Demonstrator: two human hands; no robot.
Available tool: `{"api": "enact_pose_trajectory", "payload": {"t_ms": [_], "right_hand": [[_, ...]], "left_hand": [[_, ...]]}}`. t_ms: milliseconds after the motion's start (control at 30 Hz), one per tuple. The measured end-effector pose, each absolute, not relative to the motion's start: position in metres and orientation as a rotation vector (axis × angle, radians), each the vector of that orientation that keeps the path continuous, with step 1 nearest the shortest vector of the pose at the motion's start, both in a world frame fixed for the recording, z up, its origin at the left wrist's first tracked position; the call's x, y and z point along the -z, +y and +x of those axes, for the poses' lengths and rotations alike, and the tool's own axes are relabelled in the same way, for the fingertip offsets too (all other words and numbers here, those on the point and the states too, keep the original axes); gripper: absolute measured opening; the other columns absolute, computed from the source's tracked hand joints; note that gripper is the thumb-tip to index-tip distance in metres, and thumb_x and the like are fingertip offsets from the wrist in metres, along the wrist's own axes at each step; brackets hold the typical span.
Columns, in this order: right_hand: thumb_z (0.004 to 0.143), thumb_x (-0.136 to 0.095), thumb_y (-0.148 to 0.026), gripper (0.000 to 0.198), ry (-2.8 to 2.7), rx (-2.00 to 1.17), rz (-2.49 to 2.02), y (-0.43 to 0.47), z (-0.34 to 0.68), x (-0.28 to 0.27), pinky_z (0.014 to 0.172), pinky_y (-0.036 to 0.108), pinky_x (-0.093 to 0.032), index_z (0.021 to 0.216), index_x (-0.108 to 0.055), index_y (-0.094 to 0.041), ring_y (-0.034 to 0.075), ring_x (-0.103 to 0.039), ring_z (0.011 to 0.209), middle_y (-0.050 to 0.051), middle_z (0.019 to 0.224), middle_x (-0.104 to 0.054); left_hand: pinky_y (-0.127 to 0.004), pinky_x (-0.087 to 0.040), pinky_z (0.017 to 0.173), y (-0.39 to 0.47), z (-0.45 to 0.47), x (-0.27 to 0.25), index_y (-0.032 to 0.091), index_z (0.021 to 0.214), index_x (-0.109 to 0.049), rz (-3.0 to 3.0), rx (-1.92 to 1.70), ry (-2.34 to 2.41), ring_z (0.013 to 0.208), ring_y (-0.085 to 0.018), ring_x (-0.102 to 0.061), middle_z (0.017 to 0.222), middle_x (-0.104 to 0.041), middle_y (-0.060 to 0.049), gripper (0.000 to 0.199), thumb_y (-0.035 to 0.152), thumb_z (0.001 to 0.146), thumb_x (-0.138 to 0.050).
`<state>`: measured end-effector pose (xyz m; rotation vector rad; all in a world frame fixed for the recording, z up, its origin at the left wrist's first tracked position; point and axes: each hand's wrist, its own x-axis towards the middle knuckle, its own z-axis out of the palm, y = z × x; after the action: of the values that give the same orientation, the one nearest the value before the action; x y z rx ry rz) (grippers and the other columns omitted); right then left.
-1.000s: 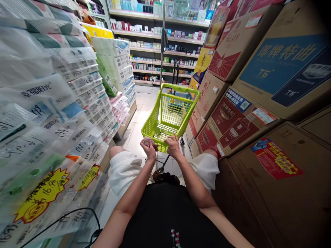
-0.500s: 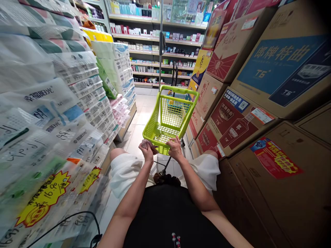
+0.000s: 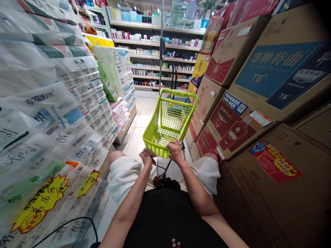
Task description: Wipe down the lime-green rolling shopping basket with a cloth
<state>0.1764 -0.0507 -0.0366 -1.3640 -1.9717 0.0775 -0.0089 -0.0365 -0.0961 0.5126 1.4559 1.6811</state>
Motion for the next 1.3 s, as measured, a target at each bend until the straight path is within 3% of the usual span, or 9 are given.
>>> {"api": "enact_pose_trajectory", "payload": {"t_ms": [100,233,400,567,700,800,1000,1200,1300], "right_hand": [[0.060,-0.052,0.001,0.037,-1.954,-0.066,-1.339,-0.049,0.179,0.038,0.128,0.058,-0.022,0.082,-0.067,-0.026,0.027,-0.064,0.113,0.002,0.082,-0.074],[0.058,-0.053,0.001,0.035,-1.934,-0.068,-1.349,-0.051,0.189,0.037,0.129,0.055,-0.023,0.076,-0.065,-0.026,0.027,-0.065,0.113,0.002,0.080,-0.073],[0.062,-0.053,-0.002,0.030,-1.944,-0.039,-1.397,-0.055,0.213,0.026,0.129,0.052,-0.023,0.074,-0.063,-0.027,0.026,-0.066,0.107,0.001,0.077,-0.072],[0.068,-0.056,-0.006,0.037,-2.037,-0.042,-1.495,-0.061,0.200,0.016,0.129,0.052,-0.018,0.096,-0.067,-0.027,0.024,-0.066,0.096,0.003,0.093,-0.077],[0.066,-0.058,-0.009,0.045,-2.097,-0.070,-1.497,-0.063,0.166,0.021,0.126,0.048,-0.021,0.109,-0.064,-0.023,0.026,-0.064,0.105,0.008,0.107,-0.075],[0.062,-0.058,-0.009,0.044,-2.090,-0.027,-1.500,-0.062,0.159,0.028,0.122,0.044,-0.025,0.104,-0.061,-0.022,0.026,-0.063,0.105,0.007,0.101,-0.072],[0.059,-0.057,-0.009,0.035,-1.989,0.003,-1.514,-0.058,0.182,0.032,0.115,0.040,-0.027,0.091,-0.059,-0.024,0.023,-0.062,0.095,0.002,0.088,-0.069],[0.058,-0.054,-0.007,0.029,-1.878,-0.026,-1.534,-0.052,0.203,0.035,0.112,0.041,-0.027,0.081,-0.057,-0.024,0.022,-0.060,0.093,0.000,0.082,-0.068],[0.056,-0.053,-0.007,0.027,-1.837,-0.042,-1.532,-0.050,0.209,0.038,0.109,0.041,-0.028,0.077,-0.055,-0.024,0.022,-0.059,0.093,0.000,0.079,-0.065]], "left_hand": [[-0.021,-0.045,0.046,-0.031,-0.017,0.088,0.027,0.112,-0.039,0.452,-1.703,1.408,0.050,-0.009,-0.053,0.083,-0.053,0.005,0.035,0.037,0.093,-0.067],[-0.017,-0.048,0.052,-0.028,-0.019,0.063,0.027,0.117,-0.042,0.625,-1.907,1.321,0.062,-0.007,-0.060,0.100,-0.059,0.000,0.044,0.045,0.090,-0.072],[-0.014,-0.042,0.045,-0.049,-0.005,0.078,0.026,0.109,-0.043,0.529,-1.666,1.339,0.050,-0.006,-0.055,0.082,-0.054,0.006,0.047,0.053,0.086,-0.074],[-0.015,-0.047,0.049,-0.039,-0.005,0.071,0.026,0.114,-0.045,0.641,-1.731,1.273,0.059,-0.007,-0.060,0.091,-0.059,0.003,0.044,0.046,0.087,-0.073],[-0.017,-0.051,0.054,-0.040,0.003,0.070,0.026,0.110,-0.046,0.675,-1.709,1.235,0.067,-0.009,-0.063,0.095,-0.061,0.000,0.038,0.039,0.088,-0.073],[-0.020,-0.053,0.058,-0.049,0.009,0.082,0.026,0.106,-0.045,0.580,-1.644,1.231,0.067,-0.009,-0.062,0.092,-0.060,0.002,0.038,0.039,0.086,-0.075],[-0.021,-0.056,0.075,-0.029,0.004,0.073,0.025,0.107,-0.050,0.813,-1.721,1.070,0.093,-0.012,-0.066,0.103,-0.064,-0.001,0.040,0.036,0.082,-0.079],[-0.022,-0.052,0.054,-0.045,0.018,0.078,0.025,0.108,-0.045,0.833,-1.446,1.127,0.058,-0.008,-0.058,0.092,-0.059,0.003,0.034,0.039,0.087,-0.068],[-0.025,-0.057,0.072,-0.058,0.026,0.080,0.024,0.111,-0.049,1.022,-1.551,1.119,0.080,-0.012,-0.066,0.103,-0.062,-0.001,0.031,0.035,0.089,-0.067]]}}
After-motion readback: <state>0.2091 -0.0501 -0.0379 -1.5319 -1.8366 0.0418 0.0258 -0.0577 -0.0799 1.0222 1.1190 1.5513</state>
